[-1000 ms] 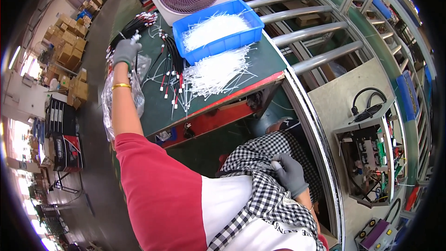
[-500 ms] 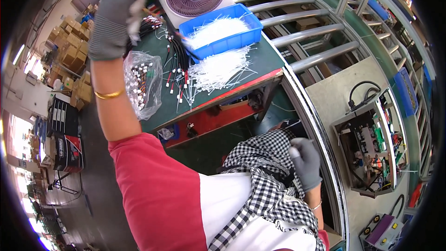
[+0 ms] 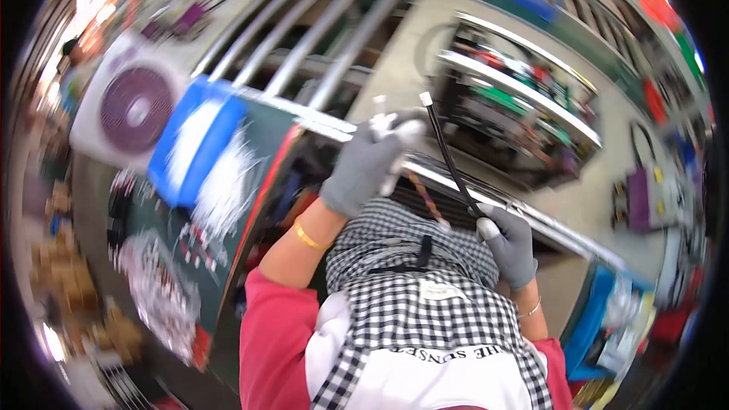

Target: Assembling the internal components, wiring, and zip-tying cables within an electronic power enclosure on an assembly line.

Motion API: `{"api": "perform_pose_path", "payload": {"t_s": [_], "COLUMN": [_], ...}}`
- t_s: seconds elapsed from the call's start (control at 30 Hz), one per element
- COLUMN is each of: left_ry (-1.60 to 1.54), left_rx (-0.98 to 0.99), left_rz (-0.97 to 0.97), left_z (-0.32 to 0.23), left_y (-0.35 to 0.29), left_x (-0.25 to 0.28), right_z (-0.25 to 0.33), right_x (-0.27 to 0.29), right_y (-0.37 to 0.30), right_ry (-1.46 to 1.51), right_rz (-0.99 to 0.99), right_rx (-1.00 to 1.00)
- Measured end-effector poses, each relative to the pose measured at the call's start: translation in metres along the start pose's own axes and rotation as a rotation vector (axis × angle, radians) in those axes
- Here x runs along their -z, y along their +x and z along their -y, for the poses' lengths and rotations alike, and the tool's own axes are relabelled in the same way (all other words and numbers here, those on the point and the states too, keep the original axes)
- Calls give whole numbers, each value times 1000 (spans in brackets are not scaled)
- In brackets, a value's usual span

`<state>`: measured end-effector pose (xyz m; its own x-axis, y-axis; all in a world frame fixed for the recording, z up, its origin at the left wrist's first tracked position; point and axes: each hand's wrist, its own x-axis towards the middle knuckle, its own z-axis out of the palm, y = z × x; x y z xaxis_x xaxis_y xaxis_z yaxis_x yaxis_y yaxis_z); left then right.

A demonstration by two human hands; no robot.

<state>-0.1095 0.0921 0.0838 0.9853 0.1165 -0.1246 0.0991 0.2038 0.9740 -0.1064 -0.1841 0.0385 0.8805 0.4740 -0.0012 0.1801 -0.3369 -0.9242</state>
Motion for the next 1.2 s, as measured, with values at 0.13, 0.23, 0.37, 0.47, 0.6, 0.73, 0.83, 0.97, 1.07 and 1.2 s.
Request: {"api": "perform_pose_path", "payload": {"t_s": [0.13, 0.23, 0.37, 0.47, 0.6, 0.73, 0.83, 0.97, 1.07, 1.2], "left_ry": [481, 679, 939, 1200, 1313, 1407, 1397, 1389, 1370, 1355], "left_rx": [-408, -322, -444, -392, -365, -332, -414, -483, -463, -441], "left_rz": [-255, -188, -163, -103, -110, -182, -221, -233, -239, -212], "left_z": [39, 53, 64, 57, 60, 61, 64, 71, 71, 65], "left_y": [54, 81, 99, 104, 105, 101, 87, 71, 71, 68], "left_x": [5, 4, -9, -14, -19, -20, -22, -25, -24, -19], "right_z": [-39, -54, -68, -78, -82, -66, -67, -69, -65, -62], "right_x": [44, 53, 46, 39, 36, 39, 41, 42, 43, 36], "right_y": [-49, -82, -100, -92, -76, -68, -78, -93, -99, -88], "right_ry": [-5, 41, 60, 123, 99, 69, 110, 122, 157, 213], "right_rz": [-197, -334, -340, -355, -366, -255, -230, -188, -162, -176], "right_rx": [-109, -252, -372, -390, -338, -310, -342, -316, -328, -339]}}
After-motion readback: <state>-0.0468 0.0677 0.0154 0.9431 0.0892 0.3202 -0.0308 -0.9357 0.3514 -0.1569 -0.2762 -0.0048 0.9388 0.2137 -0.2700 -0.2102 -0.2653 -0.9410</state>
